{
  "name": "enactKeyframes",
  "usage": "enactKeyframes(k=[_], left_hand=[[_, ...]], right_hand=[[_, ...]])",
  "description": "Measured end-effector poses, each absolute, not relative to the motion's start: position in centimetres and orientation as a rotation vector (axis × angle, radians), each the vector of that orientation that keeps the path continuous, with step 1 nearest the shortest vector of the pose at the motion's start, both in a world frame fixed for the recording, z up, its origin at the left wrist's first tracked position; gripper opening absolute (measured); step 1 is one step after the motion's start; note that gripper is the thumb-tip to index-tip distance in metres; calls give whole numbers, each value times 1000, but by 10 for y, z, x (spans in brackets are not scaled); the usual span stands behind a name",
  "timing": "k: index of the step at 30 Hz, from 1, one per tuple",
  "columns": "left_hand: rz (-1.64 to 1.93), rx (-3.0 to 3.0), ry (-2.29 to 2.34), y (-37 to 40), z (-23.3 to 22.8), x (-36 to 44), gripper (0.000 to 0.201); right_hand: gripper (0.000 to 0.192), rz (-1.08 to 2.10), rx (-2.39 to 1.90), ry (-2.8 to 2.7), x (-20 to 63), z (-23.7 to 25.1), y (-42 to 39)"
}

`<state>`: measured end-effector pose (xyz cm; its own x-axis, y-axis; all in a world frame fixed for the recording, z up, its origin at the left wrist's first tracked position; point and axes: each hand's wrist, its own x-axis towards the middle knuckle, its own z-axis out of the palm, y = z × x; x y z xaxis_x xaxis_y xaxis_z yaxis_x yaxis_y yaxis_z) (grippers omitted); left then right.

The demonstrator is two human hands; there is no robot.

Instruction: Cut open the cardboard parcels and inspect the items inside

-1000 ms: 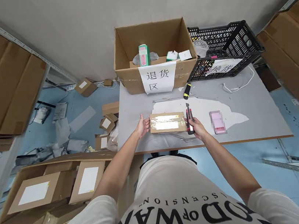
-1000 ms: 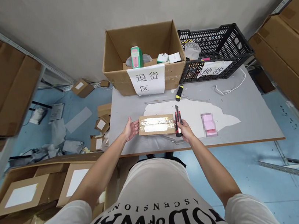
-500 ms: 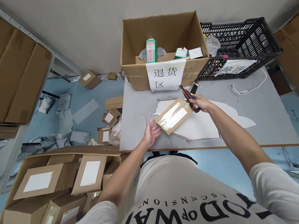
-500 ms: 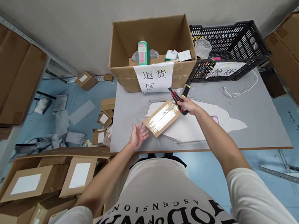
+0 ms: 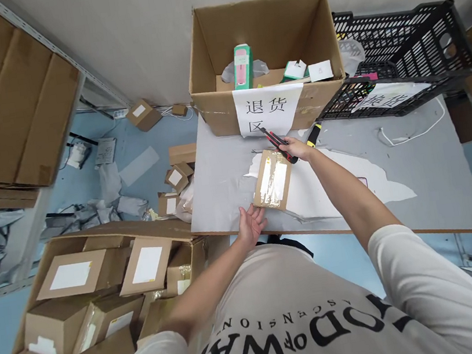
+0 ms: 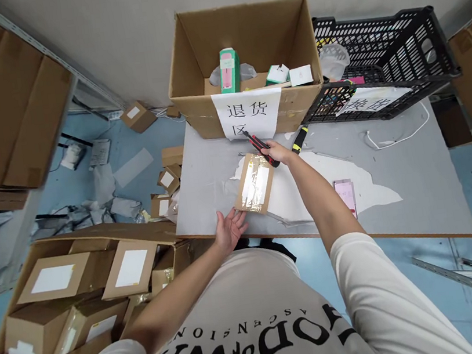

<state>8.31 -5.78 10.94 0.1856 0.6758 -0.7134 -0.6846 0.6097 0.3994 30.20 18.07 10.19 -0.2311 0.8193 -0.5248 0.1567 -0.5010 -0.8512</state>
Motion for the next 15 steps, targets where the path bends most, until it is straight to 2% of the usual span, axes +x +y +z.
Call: enactKeyframes(k=[4,10,12,15], left_hand=[[815,44,1100,-49,109,73,82],[646,381,1278,-24,103,49,77],[646,492,1253,-8,101,43,75],[634,549,1185,17,103,40,78]], right_hand=[[22,1712,-1441,-1124,304,92,179],[32,1245,-1351,-1065,320,98,135],[35,1209,-1326,-990,324,100,101],[36,1333,-1346,-775,320,99,44]])
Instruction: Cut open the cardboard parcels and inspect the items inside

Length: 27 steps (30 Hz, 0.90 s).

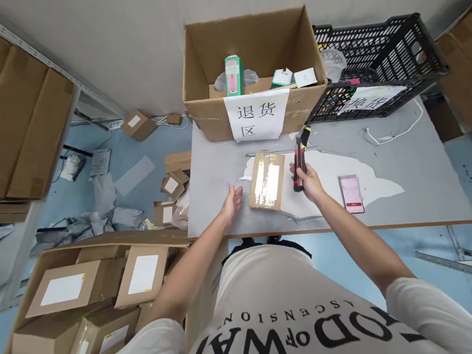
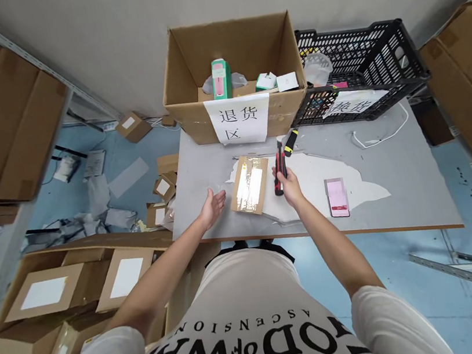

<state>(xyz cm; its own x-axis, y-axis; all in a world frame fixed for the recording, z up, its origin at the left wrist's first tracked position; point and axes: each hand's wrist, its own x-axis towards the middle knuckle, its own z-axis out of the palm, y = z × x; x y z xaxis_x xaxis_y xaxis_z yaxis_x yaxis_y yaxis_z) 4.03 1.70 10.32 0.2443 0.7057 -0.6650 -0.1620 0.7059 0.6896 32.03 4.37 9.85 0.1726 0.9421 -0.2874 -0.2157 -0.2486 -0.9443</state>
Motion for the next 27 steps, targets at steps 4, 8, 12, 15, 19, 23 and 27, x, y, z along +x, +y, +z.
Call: enactKeyframes(k=[4,8,12,15,19,23,27], left_hand=[[629,502,1119,37,110,51,82],[630,429,1019,38,115,62,74],[621,426,991,35,119,66,68],[618,456,999,35,121,66,67],[640,498,1000,26,120,67,66],[732,461,949,6,118,71,66],[817,345,876,-16,120,83,67]], right_hand=[[37,1499,-1364,-586,300,94,-6],[35,1527,-1379,-614,282,93,-17],[37,1526,-1403,-691,276,93,-17],[36,1548,-1375,-690,277,93,-17],[35,1559,-1371,-703,286,95,-9],[34,1553,-1361,-821,302,105,17],[30,1701,-1310,-921,316,127,54]])
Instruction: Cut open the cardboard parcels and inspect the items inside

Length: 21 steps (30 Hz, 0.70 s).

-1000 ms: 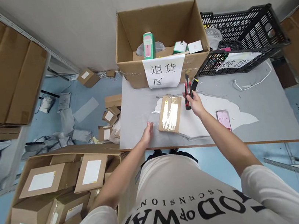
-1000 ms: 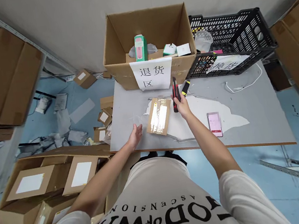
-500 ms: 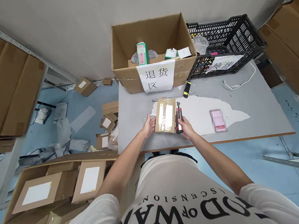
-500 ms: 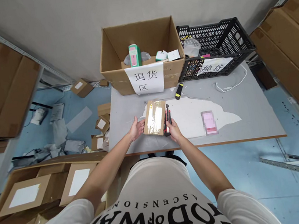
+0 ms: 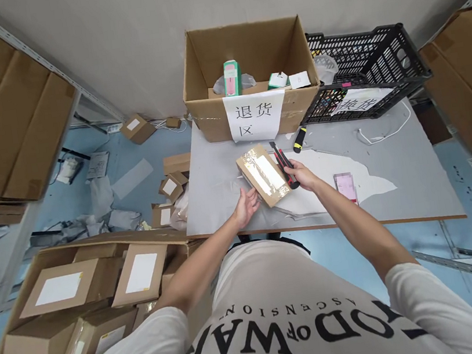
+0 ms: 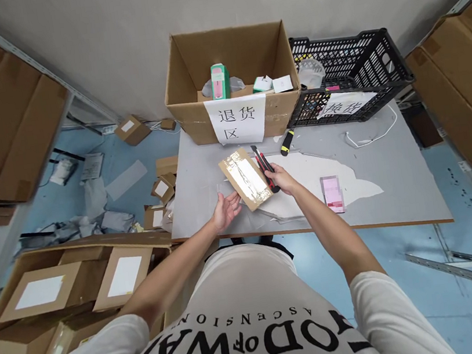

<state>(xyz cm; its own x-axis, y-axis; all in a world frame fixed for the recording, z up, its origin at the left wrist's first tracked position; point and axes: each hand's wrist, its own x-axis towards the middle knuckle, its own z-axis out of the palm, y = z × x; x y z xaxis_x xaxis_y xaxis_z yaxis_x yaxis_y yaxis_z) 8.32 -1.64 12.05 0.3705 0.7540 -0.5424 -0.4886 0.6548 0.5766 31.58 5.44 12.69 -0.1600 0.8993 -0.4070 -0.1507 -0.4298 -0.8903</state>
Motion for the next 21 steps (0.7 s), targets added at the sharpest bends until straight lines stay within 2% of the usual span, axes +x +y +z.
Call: enactKeyframes(k=[5,9,14,21], left_hand=[[836,258,807,-42,122,104,72],[815,185,802,-51,118,116,77],[801,153,809,-49,110,120,85],[789,138,820,-46,101,114,92]], right_hand=[[25,1903,-1345,-1055,314,147,98],[22,1997,-1397,-1194,302,138,121],[17,2008,-1446,-1284,292,120,134],[20,2012,-1446,-1246,293,111,132]])
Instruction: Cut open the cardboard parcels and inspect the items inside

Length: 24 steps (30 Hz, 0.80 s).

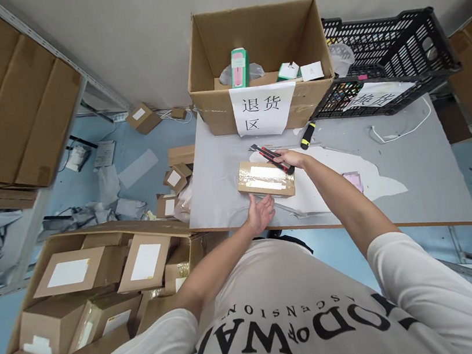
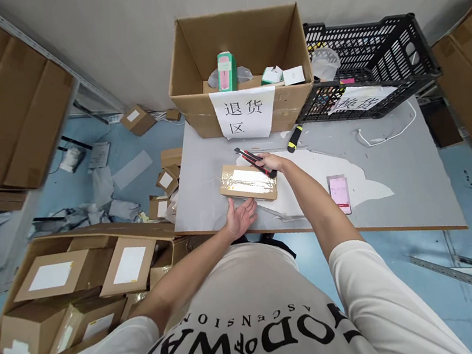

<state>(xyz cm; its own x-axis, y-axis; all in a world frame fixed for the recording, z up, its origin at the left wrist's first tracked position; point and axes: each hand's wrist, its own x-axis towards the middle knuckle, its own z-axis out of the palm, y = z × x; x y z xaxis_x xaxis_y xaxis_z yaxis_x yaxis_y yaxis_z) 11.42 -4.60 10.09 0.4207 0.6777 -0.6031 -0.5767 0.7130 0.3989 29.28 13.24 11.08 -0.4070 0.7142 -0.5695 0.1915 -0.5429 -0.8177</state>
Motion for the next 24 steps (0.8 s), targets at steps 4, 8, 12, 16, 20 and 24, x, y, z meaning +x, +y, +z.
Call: enactKeyframes(k=[4,8,12,16,20,24], left_hand=[[682,287,903,-41,103,96,64],[717,716,1099,-23,116,62,32],[882,1220,1219,11,130,34,75],[825,1446,1163,47,130,29,102],[685,1610,1118,66,116,32,109],[629,1650,1146,71,104,34,111]], right_hand=[[21,1881,-1428,-1303,293,112,131],[34,1565,-1367,-1249,315,121,113],[54,1360,-1497,-1137,353,122,55],[73,1445,-1569,-1120,374,109,-19],[77,1599,-1536,-1072,371,98,-60],[77,1620,-1509,-1065,365,92,-66]])
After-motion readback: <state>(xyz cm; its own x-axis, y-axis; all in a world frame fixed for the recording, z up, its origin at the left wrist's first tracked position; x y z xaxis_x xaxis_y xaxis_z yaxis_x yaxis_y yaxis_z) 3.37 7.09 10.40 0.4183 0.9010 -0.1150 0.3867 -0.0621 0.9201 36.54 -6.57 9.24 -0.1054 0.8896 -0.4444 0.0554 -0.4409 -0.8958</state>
